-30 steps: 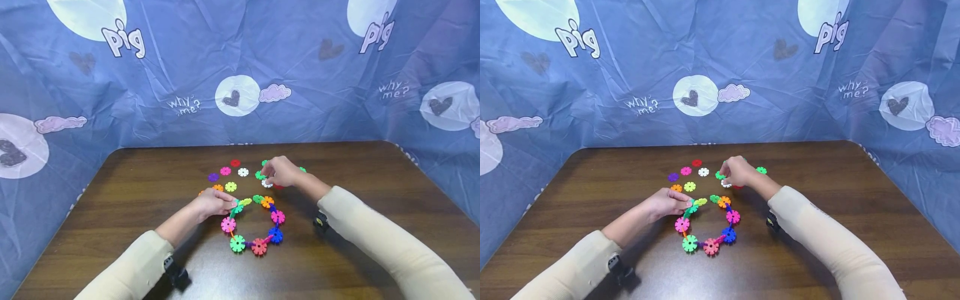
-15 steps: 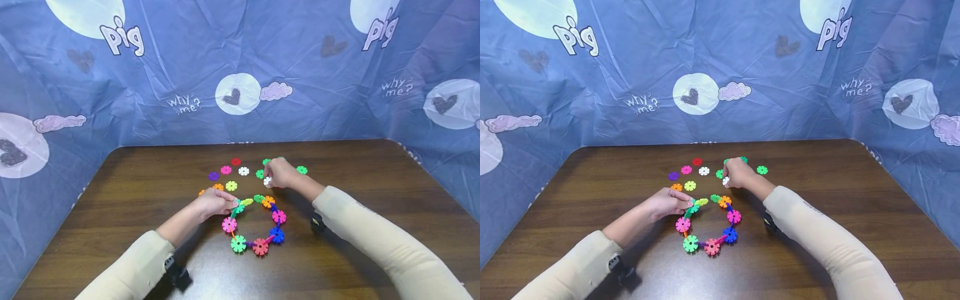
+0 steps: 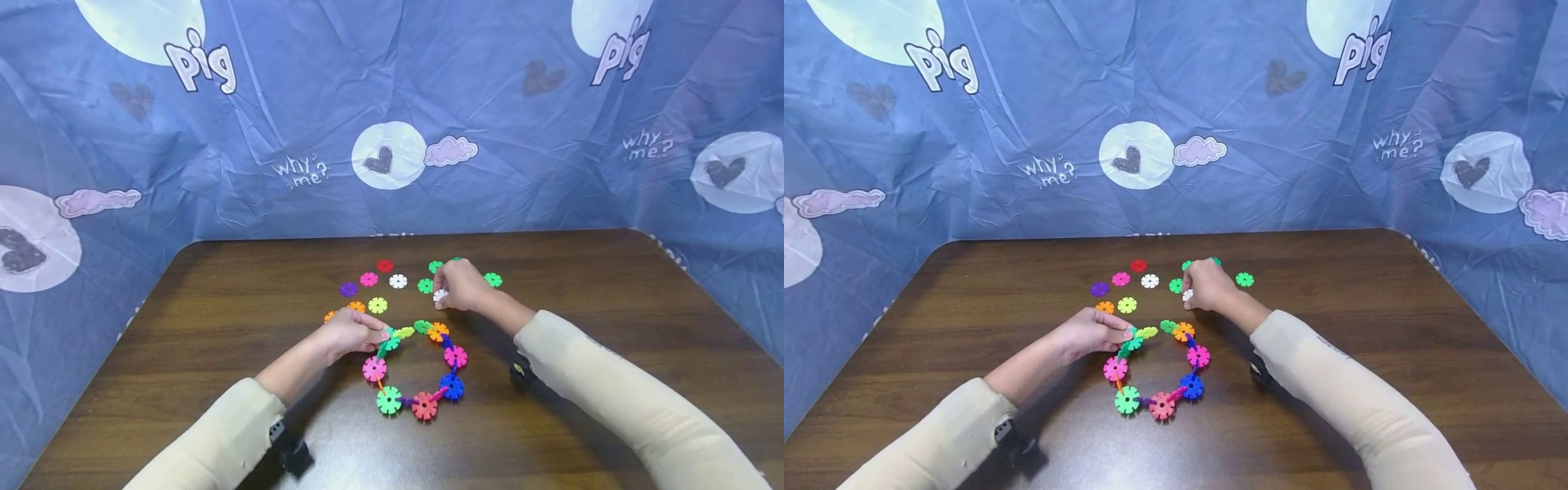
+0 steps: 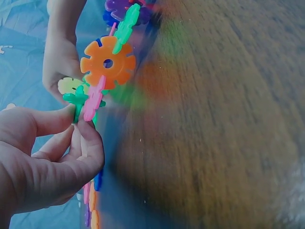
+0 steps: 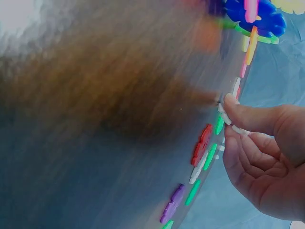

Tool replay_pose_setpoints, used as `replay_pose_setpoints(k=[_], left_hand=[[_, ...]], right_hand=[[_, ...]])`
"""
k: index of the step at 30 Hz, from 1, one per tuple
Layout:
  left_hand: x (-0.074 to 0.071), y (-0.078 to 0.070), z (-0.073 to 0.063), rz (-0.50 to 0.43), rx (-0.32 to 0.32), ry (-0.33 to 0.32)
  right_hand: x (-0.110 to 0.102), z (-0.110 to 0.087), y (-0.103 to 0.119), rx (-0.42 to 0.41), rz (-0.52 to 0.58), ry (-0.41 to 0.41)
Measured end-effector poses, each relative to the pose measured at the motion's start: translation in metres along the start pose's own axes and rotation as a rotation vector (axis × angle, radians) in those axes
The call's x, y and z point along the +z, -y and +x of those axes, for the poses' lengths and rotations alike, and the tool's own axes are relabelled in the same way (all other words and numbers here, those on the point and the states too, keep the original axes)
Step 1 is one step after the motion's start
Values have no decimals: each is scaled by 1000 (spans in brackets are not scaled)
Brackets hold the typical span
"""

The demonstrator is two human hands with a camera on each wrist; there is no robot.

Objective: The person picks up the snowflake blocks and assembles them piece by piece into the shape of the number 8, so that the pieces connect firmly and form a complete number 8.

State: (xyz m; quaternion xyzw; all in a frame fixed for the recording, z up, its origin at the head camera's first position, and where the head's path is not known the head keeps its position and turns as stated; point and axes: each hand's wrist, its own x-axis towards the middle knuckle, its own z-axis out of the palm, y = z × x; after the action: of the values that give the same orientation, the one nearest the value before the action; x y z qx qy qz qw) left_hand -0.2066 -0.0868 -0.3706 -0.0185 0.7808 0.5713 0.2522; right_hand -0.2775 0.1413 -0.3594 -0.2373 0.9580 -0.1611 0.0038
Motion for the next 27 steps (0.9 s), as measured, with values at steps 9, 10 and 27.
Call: replay_pose_setpoints(k=[9, 10, 27], left_hand=[[1, 1, 2, 10, -4, -6], [1, 1, 2, 8, -2, -5], [1, 2, 2, -8, 7, 8]], right_hand=[[-3, -5, 3, 7, 73, -69], [-3, -5, 4, 9, 79, -72], [-8, -20, 30, 183, 433, 9]])
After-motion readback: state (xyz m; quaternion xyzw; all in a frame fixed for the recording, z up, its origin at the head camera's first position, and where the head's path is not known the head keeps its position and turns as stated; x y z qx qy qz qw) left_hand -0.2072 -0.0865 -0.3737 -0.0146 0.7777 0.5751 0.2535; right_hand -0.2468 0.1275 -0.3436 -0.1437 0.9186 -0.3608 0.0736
